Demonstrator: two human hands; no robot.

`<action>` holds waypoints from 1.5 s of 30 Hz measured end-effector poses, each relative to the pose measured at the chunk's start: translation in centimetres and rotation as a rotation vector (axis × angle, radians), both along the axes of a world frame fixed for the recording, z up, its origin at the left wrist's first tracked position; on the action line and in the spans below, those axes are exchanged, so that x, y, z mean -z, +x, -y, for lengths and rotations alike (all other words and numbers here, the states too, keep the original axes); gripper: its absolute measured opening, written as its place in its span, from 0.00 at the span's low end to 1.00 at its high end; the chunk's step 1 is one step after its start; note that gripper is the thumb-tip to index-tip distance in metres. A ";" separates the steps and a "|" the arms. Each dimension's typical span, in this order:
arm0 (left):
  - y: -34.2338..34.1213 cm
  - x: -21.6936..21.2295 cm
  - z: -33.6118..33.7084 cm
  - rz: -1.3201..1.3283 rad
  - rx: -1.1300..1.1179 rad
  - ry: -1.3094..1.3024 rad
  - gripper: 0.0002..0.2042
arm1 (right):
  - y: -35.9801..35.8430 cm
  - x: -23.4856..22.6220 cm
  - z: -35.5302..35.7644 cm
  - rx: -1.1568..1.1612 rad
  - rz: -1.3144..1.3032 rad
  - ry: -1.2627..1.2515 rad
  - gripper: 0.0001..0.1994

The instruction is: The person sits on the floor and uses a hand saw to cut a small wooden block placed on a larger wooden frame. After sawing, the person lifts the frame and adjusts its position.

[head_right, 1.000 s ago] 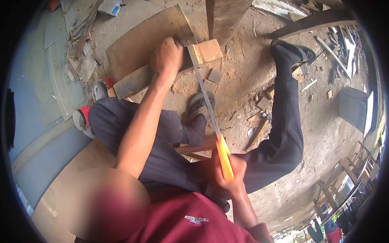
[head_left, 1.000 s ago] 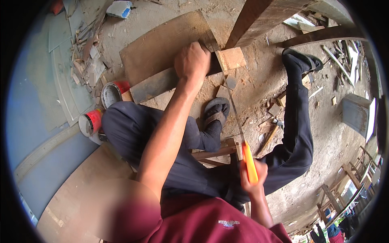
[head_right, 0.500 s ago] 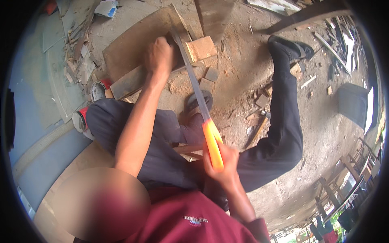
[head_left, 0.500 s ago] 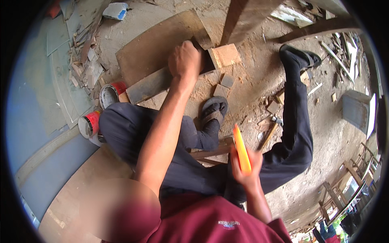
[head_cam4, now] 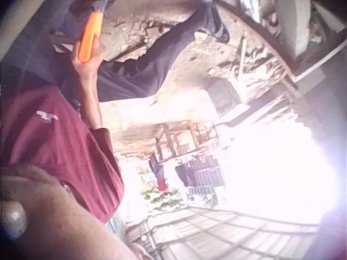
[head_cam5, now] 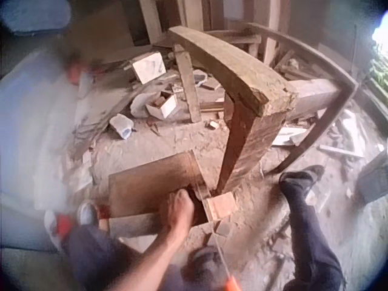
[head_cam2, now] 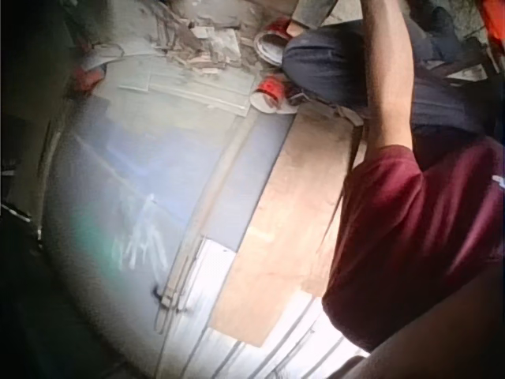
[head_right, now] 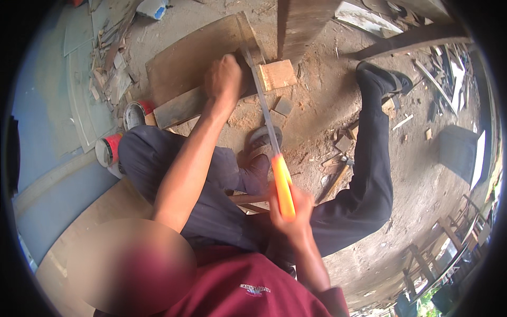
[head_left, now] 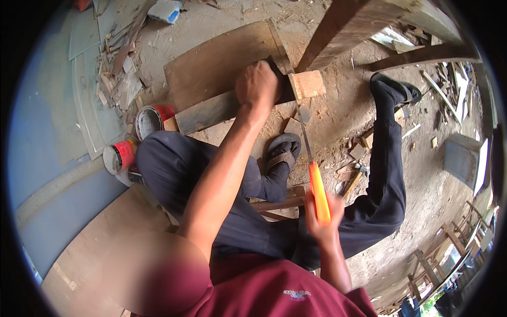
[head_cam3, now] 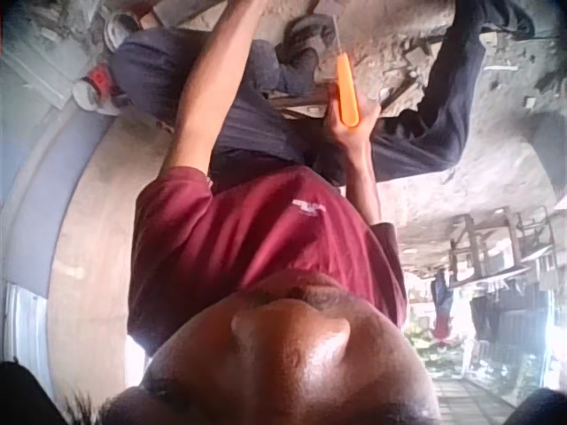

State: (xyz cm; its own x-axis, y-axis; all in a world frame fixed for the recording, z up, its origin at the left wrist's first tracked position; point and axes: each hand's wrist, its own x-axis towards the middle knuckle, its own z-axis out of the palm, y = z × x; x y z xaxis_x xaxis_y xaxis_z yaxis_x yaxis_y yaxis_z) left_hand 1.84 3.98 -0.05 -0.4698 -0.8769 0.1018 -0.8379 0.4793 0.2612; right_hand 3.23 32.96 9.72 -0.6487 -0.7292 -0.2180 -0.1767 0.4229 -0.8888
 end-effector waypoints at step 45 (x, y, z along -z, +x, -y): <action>1.1 0.5 0.1 0.033 0.053 0.015 0.12 | -2.9 1.3 5.2 0.008 0.096 -0.064 0.03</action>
State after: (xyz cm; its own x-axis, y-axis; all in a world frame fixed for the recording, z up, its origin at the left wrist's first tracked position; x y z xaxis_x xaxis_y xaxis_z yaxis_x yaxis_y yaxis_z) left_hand 2.89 3.91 -0.58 -0.5189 -0.8518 0.0723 -0.8194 0.5197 0.2418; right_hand 0.33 27.73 8.40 -0.6332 -0.7383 -0.2321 -0.0864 0.3655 -0.9268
